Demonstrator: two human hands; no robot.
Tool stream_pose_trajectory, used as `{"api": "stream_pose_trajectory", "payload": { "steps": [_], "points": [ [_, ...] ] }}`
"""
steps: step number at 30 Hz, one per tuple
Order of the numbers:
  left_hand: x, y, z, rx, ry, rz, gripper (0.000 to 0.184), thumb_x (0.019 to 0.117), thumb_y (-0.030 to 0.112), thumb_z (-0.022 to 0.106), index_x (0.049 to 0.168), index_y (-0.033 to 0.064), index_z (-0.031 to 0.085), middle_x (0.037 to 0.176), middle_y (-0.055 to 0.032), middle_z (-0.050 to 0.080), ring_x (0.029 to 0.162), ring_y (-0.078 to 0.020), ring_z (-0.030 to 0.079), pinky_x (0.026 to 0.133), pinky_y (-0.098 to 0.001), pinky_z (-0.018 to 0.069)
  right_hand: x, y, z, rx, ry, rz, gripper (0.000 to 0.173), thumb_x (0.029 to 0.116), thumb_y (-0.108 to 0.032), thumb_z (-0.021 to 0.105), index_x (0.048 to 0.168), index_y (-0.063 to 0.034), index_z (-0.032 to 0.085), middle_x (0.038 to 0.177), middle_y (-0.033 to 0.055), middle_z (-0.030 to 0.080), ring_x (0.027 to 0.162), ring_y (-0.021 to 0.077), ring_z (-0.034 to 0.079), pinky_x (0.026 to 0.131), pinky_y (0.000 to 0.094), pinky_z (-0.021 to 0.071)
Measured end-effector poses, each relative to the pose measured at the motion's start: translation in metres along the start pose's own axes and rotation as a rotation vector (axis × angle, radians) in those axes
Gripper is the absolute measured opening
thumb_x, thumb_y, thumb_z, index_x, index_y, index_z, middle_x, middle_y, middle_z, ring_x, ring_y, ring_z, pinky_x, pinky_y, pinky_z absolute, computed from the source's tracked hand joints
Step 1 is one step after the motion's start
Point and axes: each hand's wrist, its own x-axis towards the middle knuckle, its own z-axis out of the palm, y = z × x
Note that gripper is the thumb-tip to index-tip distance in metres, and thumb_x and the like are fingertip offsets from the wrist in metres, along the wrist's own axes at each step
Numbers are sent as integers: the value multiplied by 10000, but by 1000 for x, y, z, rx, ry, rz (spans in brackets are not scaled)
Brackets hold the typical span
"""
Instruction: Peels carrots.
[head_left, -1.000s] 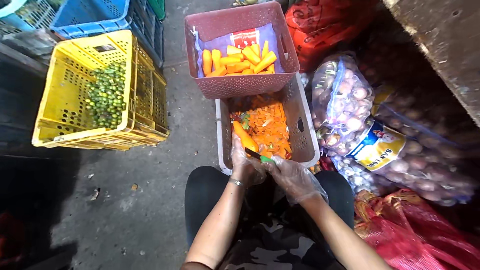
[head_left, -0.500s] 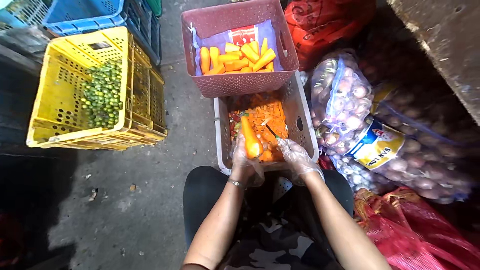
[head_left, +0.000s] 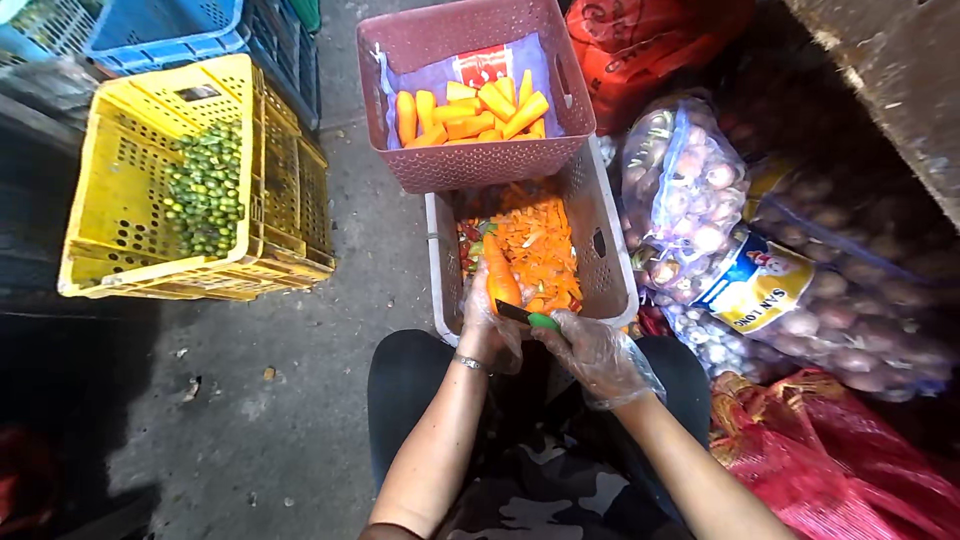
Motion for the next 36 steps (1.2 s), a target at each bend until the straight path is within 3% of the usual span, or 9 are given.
{"api": "stream_pose_trajectory", "payload": {
  "steps": [3,6,12,18,22,26,30,32,36],
  "points": [
    [1,-2,-3,45,8,-6,472,1082,512,339,1080,120,603,806,-51,643,669,-141,640,584,-286,555,17,-6,-6,-41,-106,135,581,1068,-512,423,1061,6,687,816,220,695,801,404,720,694,573,557],
    [-6,-5,-2,31,-50,-77,491,1086,508,330,1127,92,588,799,-85,639,647,-169,645,567,-303,565,57,4,-25,-46,-360,502,560,1094,-523,368,1377,-88,578,1154,257,696,1128,447,663,948,655,493],
    [-1,5,-2,-4,17,-68,513,1074,545,337,1194,110,582,902,-98,648,765,-208,664,659,-373,588,39,2,-30,73,-268,207,554,1066,-547,417,1174,-66,669,894,193,700,876,382,701,774,605,532],
    [-2,2,-3,104,-2,-5,518,1086,532,295,1172,125,604,846,-64,660,704,-162,655,615,-317,568,14,0,-25,-25,-292,125,649,1042,-617,379,1057,-41,677,844,191,691,858,395,710,727,601,531],
    [1,0,-2,181,75,18,487,1081,513,359,1207,112,606,899,-72,660,750,-165,657,657,-323,570,27,-4,-18,-81,-249,127,629,1055,-575,407,1121,-14,685,884,233,711,882,432,720,751,610,542],
    [16,-1,-9,286,216,51,500,1080,504,397,1311,98,576,1101,-125,627,954,-224,620,816,-425,546,60,-9,-16,-66,-470,246,613,1061,-611,370,1275,-97,627,1023,209,712,1027,392,697,878,602,526],
    [16,2,-3,80,200,-4,440,1070,488,420,1261,120,567,1010,-103,621,861,-216,626,721,-410,554,76,0,-12,-61,-468,274,610,1059,-616,366,1290,-109,615,1063,214,709,1058,400,689,894,618,519],
    [7,-6,-6,98,131,-22,436,1083,449,408,1263,80,554,940,-135,643,773,-235,665,655,-409,593,73,25,-9,-25,-443,413,595,1076,-585,347,1350,-125,604,1200,226,691,1169,413,653,973,643,494],
    [7,-6,-25,535,-18,271,433,1088,253,469,1465,41,477,1234,-156,655,1057,-205,669,901,-387,581,64,59,-6,183,-314,479,597,1102,-522,317,1373,-85,619,1332,199,654,1280,357,605,1095,592,443]
  ]
}}
